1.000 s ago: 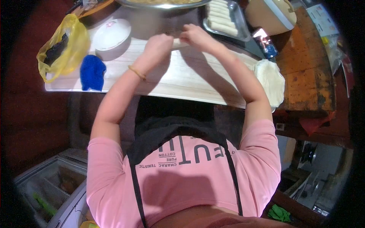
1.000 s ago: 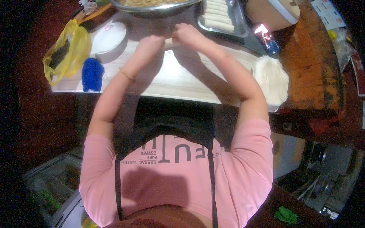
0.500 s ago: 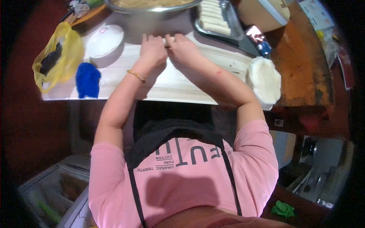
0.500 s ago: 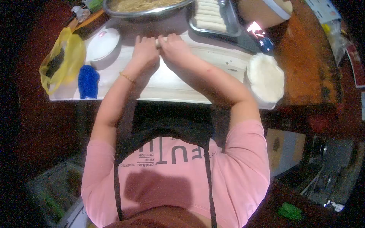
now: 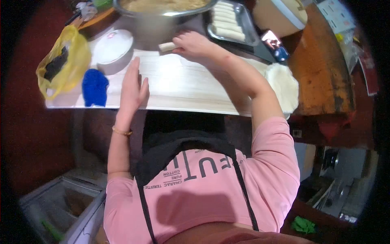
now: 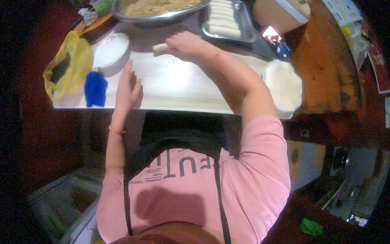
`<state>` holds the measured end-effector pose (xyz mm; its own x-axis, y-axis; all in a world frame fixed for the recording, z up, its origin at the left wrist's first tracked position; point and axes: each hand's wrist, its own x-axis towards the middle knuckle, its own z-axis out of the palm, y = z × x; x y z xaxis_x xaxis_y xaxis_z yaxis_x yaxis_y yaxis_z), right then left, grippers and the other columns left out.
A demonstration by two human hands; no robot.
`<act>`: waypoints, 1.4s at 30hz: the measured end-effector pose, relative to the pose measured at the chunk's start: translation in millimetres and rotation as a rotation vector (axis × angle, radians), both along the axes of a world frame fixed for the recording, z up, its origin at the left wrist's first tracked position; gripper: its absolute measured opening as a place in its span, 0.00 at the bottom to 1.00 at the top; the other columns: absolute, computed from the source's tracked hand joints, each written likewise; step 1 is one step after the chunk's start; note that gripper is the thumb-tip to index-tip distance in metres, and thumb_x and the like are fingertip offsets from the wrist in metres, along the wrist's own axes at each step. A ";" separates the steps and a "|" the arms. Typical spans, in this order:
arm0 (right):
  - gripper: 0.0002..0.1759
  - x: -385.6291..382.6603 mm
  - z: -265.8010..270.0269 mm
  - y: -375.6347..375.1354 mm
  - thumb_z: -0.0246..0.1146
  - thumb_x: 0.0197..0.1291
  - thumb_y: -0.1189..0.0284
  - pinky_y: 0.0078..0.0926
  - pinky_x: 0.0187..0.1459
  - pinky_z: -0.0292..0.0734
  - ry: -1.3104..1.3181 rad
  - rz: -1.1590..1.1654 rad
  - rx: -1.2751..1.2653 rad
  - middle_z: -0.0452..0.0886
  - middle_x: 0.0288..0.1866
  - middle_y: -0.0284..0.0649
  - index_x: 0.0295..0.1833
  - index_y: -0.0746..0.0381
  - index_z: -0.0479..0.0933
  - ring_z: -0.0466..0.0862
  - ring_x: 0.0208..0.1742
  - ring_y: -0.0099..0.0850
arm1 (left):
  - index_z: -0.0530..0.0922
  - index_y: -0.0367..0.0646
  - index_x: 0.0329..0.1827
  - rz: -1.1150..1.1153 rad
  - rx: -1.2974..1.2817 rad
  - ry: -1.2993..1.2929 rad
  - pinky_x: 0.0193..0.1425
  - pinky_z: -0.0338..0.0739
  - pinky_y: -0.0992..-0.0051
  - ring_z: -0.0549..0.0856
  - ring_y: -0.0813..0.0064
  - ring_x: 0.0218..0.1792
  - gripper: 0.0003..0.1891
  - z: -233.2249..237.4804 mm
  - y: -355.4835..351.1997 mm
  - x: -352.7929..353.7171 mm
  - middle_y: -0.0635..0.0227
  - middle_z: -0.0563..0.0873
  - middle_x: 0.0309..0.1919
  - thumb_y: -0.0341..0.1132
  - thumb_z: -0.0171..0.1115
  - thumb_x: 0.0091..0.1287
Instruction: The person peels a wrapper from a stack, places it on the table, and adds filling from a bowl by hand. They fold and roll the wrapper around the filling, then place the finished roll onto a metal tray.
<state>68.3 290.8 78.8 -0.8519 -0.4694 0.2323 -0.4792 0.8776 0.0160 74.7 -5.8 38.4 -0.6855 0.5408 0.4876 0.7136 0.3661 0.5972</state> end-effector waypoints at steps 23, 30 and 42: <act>0.24 -126.9 38.8 -162.2 0.61 0.67 0.52 0.48 0.40 0.76 0.089 0.009 -0.258 0.81 0.34 0.53 0.37 0.65 0.73 0.82 0.38 0.53 | 0.74 0.34 0.63 0.261 -0.042 0.126 0.71 0.68 0.58 0.76 0.51 0.65 0.24 -23.6 -13.3 12.9 0.47 0.78 0.63 0.36 0.61 0.66; 0.22 -144.7 14.9 -175.3 0.60 0.67 0.54 0.48 0.44 0.79 0.056 -0.086 -0.146 0.83 0.39 0.51 0.41 0.66 0.76 0.84 0.42 0.51 | 0.75 0.34 0.61 0.218 0.004 0.120 0.72 0.66 0.58 0.76 0.53 0.64 0.23 -16.8 -15.5 14.5 0.49 0.78 0.62 0.34 0.61 0.65; 0.24 -141.7 9.1 -184.2 0.60 0.64 0.57 0.48 0.49 0.81 0.038 -0.089 -0.182 0.85 0.48 0.53 0.59 0.62 0.78 0.85 0.48 0.50 | 0.75 0.37 0.61 0.228 0.008 0.160 0.71 0.67 0.58 0.77 0.52 0.62 0.22 -20.6 -15.7 13.5 0.53 0.78 0.63 0.35 0.61 0.65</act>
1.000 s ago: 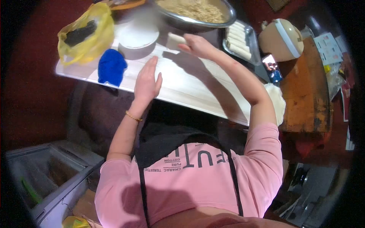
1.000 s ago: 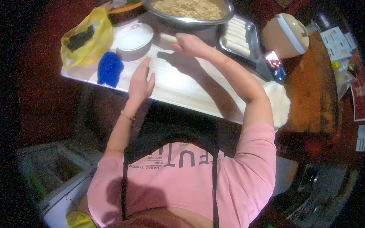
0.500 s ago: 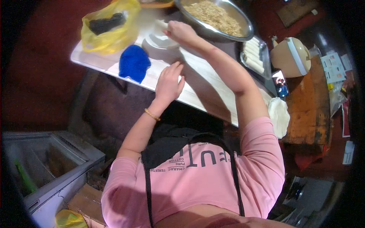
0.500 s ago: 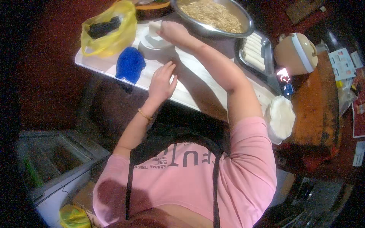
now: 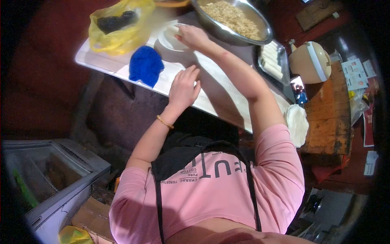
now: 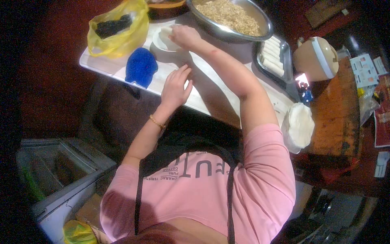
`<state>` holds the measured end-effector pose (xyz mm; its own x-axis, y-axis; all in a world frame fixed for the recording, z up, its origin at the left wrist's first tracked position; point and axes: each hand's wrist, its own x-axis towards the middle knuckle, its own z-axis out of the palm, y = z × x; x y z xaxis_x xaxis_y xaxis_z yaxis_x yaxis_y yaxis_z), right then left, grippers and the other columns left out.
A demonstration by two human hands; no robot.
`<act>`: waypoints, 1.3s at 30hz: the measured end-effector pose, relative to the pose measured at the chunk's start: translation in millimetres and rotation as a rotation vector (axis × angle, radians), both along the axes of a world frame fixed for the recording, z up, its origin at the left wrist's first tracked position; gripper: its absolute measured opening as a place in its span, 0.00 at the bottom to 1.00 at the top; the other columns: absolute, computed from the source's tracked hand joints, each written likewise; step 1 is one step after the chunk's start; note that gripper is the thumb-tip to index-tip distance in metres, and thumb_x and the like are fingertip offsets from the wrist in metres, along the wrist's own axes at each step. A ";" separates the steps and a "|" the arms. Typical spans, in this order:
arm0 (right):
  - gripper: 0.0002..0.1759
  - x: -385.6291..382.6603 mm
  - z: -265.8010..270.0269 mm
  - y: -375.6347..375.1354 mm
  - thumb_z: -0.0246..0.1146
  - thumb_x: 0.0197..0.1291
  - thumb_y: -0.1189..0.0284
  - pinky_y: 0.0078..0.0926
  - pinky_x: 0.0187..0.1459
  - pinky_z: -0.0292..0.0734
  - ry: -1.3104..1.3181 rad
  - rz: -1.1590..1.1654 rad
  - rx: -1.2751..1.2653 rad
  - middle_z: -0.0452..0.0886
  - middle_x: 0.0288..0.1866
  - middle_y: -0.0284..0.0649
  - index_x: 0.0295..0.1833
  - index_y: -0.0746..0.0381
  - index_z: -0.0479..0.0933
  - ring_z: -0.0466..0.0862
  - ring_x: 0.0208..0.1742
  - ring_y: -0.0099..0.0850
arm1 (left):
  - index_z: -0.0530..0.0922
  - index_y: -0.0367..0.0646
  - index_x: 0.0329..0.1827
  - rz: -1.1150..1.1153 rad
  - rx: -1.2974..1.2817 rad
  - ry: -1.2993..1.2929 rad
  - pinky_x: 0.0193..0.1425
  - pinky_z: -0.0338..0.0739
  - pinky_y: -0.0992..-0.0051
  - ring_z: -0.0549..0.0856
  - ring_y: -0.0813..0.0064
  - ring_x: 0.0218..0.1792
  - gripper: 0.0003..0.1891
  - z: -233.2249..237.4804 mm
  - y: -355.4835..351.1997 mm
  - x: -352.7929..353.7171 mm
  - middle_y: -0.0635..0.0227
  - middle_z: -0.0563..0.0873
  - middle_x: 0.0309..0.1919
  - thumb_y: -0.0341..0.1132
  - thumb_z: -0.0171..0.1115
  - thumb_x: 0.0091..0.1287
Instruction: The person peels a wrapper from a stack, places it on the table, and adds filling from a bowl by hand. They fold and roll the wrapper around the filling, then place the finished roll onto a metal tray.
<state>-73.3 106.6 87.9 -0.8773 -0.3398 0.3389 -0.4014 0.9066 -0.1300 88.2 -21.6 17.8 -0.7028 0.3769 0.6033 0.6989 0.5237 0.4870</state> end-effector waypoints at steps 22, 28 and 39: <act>0.14 183.6 -22.8 198.7 0.69 0.50 0.67 0.36 0.37 0.79 0.481 0.250 0.280 0.76 0.31 0.44 0.33 0.62 0.70 0.80 0.33 0.40 | 0.81 0.40 0.56 -0.372 0.355 -0.457 0.58 0.82 0.67 0.82 0.62 0.60 0.15 30.2 31.7 8.2 0.58 0.81 0.61 0.25 0.58 0.67; 0.12 246.9 -26.2 159.2 0.67 0.48 0.69 0.36 0.32 0.77 0.424 0.232 0.117 0.73 0.26 0.41 0.27 0.61 0.70 0.78 0.28 0.39 | 0.79 0.46 0.61 -0.398 -0.181 0.177 0.75 0.63 0.54 0.77 0.61 0.67 0.18 16.4 91.2 18.4 0.59 0.81 0.63 0.31 0.60 0.68; 0.21 302.5 -31.4 144.1 0.62 0.64 0.58 0.36 0.47 0.71 0.081 0.027 0.172 0.76 0.43 0.44 0.48 0.65 0.72 0.77 0.45 0.39 | 0.80 0.44 0.56 -0.508 -0.231 0.045 0.69 0.70 0.55 0.84 0.61 0.52 0.16 21.4 85.5 39.9 0.62 0.87 0.50 0.29 0.61 0.65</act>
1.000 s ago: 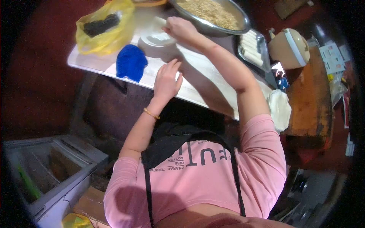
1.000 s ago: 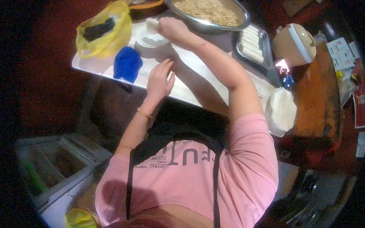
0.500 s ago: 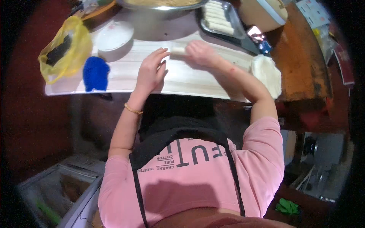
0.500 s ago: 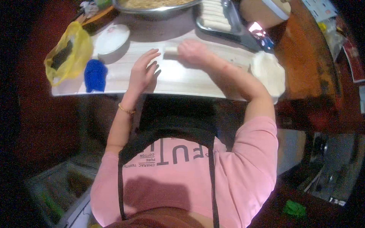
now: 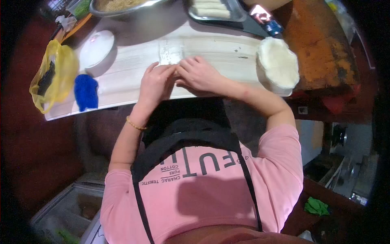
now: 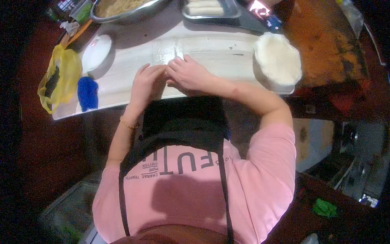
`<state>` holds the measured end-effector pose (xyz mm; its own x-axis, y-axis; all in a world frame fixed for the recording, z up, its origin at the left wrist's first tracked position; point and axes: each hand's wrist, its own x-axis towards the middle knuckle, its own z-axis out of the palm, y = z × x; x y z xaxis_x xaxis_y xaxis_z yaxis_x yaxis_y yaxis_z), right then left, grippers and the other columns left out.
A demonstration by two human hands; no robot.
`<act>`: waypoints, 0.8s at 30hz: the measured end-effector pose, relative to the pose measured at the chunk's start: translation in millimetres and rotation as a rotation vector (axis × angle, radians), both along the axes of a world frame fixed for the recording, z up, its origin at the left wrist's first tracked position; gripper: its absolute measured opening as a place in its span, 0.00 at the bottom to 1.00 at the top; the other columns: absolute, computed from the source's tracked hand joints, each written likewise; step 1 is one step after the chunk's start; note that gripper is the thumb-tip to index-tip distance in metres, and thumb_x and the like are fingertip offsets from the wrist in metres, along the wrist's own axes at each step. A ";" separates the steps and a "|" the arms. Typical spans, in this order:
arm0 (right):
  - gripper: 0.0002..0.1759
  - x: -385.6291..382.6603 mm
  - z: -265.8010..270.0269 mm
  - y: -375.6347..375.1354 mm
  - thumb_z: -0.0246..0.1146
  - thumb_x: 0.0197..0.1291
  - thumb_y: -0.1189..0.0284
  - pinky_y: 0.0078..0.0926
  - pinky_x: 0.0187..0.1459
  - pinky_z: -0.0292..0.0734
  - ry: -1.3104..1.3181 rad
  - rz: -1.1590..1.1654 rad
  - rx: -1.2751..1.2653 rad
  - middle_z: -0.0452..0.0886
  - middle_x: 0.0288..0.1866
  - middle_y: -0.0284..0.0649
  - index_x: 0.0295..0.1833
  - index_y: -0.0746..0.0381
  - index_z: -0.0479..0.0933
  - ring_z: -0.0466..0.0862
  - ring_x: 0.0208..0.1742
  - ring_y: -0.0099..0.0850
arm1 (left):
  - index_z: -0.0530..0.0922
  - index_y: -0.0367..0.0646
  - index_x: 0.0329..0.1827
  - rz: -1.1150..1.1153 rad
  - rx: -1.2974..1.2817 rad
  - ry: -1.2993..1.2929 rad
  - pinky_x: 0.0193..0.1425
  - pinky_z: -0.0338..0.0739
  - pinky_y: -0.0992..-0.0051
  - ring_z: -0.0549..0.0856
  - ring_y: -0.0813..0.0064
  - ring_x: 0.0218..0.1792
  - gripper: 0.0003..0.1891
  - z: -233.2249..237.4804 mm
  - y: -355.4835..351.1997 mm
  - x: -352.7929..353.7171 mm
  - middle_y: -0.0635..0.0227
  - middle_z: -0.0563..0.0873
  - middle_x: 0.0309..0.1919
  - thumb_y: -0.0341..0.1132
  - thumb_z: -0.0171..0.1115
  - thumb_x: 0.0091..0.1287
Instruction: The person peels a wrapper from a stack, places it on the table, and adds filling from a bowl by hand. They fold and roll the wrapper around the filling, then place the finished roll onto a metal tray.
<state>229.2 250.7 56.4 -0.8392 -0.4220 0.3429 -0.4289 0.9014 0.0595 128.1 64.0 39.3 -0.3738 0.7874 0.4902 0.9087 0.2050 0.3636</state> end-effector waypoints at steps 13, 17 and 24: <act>0.36 -1.0 -19.5 -5.1 0.59 0.67 0.56 0.56 0.75 0.53 0.005 -0.330 -0.176 0.69 0.70 0.59 0.70 0.72 0.64 0.67 0.75 0.49 | 0.73 0.35 0.64 0.122 -0.138 0.166 0.77 0.52 0.48 0.73 0.60 0.70 0.19 -0.6 21.6 -9.4 0.52 0.76 0.67 0.36 0.45 0.77; 0.38 -5.7 -11.4 -5.4 0.57 0.69 0.54 0.55 0.77 0.48 -0.117 -0.347 -0.248 0.66 0.72 0.60 0.72 0.73 0.61 0.62 0.77 0.50 | 0.71 0.36 0.67 0.128 -0.194 0.107 0.78 0.50 0.46 0.70 0.59 0.73 0.21 -2.2 27.1 -16.1 0.52 0.74 0.68 0.36 0.40 0.78; 0.48 -6.3 -19.7 -1.7 0.60 0.65 0.48 0.53 0.79 0.45 -0.192 -0.366 -0.296 0.59 0.77 0.62 0.75 0.74 0.54 0.56 0.80 0.51 | 0.70 0.39 0.70 0.178 -0.260 0.048 0.80 0.48 0.49 0.66 0.63 0.75 0.22 -3.3 32.9 -10.8 0.58 0.72 0.72 0.38 0.37 0.80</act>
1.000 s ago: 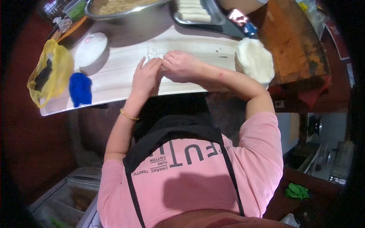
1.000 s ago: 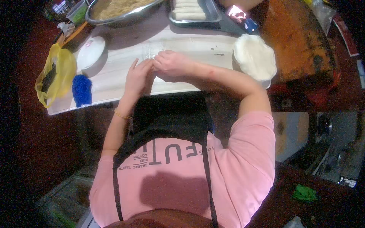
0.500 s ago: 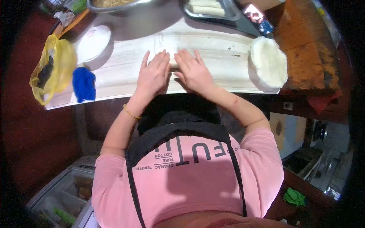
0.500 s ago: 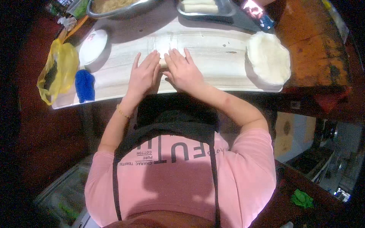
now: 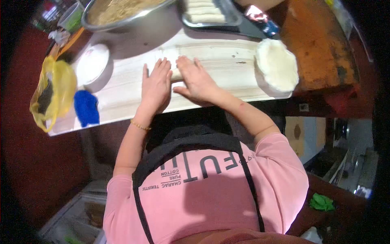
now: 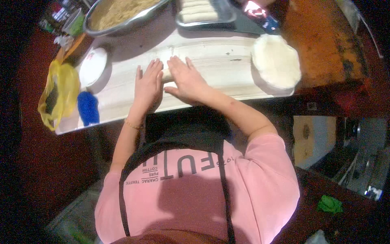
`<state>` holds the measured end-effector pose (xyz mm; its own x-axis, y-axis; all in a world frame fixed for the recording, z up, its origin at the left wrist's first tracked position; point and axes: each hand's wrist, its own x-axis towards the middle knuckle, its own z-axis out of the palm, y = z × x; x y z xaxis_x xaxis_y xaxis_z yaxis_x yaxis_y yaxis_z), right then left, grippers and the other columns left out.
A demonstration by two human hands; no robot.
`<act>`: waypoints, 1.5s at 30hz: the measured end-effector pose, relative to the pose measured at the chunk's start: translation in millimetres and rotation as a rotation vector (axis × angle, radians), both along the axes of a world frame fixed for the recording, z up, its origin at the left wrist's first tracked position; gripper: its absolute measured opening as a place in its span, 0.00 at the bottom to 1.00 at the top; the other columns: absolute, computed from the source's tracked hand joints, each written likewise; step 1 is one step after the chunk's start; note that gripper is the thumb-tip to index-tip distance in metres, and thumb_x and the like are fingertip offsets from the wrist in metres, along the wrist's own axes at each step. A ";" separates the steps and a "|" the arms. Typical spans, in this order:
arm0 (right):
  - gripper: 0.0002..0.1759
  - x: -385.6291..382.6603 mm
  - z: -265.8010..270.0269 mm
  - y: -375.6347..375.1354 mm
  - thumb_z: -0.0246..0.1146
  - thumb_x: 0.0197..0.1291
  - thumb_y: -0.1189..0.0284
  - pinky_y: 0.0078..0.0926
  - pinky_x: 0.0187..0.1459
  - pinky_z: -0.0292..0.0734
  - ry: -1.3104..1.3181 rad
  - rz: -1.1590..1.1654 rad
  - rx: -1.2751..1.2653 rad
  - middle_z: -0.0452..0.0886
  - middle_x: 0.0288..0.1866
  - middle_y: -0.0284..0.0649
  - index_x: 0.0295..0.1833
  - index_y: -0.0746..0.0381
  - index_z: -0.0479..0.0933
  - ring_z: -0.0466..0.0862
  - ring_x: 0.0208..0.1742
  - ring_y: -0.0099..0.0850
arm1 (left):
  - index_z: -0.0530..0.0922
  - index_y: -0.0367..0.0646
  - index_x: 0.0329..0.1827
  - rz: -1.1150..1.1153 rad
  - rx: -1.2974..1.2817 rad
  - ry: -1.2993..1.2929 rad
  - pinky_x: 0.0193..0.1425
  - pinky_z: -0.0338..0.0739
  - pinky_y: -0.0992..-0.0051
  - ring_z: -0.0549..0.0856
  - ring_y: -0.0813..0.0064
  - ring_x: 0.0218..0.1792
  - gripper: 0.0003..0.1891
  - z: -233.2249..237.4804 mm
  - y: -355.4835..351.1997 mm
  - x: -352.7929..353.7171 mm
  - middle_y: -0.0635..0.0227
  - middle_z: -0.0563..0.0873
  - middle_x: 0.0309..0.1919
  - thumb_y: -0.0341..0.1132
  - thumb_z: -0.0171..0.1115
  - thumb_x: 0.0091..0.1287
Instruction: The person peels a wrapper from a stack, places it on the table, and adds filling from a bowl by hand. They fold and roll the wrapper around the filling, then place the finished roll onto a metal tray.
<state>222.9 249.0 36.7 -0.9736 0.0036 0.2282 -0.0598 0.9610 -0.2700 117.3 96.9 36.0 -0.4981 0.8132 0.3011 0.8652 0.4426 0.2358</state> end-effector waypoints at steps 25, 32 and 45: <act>0.50 3.5 -8.2 2.3 0.61 0.63 0.45 0.52 0.79 0.46 0.073 0.025 -0.021 0.57 0.77 0.62 0.75 0.73 0.53 0.55 0.81 0.51 | 0.68 0.40 0.71 -0.010 -0.037 0.039 0.80 0.50 0.49 0.65 0.60 0.76 0.23 -11.2 0.8 -4.2 0.58 0.70 0.73 0.38 0.35 0.81; 0.50 2.3 -9.1 3.0 0.61 0.63 0.45 0.52 0.79 0.46 0.054 0.023 -0.021 0.57 0.77 0.62 0.75 0.74 0.54 0.54 0.81 0.51 | 0.68 0.40 0.72 -0.005 -0.043 0.006 0.80 0.50 0.49 0.64 0.60 0.76 0.23 -9.3 1.4 -3.7 0.57 0.70 0.73 0.39 0.35 0.81; 0.50 3.3 -5.9 2.3 0.58 0.65 0.45 0.51 0.79 0.43 0.032 0.025 -0.027 0.56 0.78 0.62 0.76 0.75 0.53 0.53 0.81 0.51 | 0.69 0.41 0.71 0.013 -0.045 -0.018 0.80 0.49 0.50 0.64 0.60 0.76 0.24 -9.2 2.7 -2.5 0.57 0.69 0.73 0.41 0.33 0.81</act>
<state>226.2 251.4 30.8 -0.9658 -0.0139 0.2590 -0.0923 0.9516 -0.2933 114.8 99.6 26.8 -0.5140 0.8190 0.2550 0.8549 0.4648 0.2305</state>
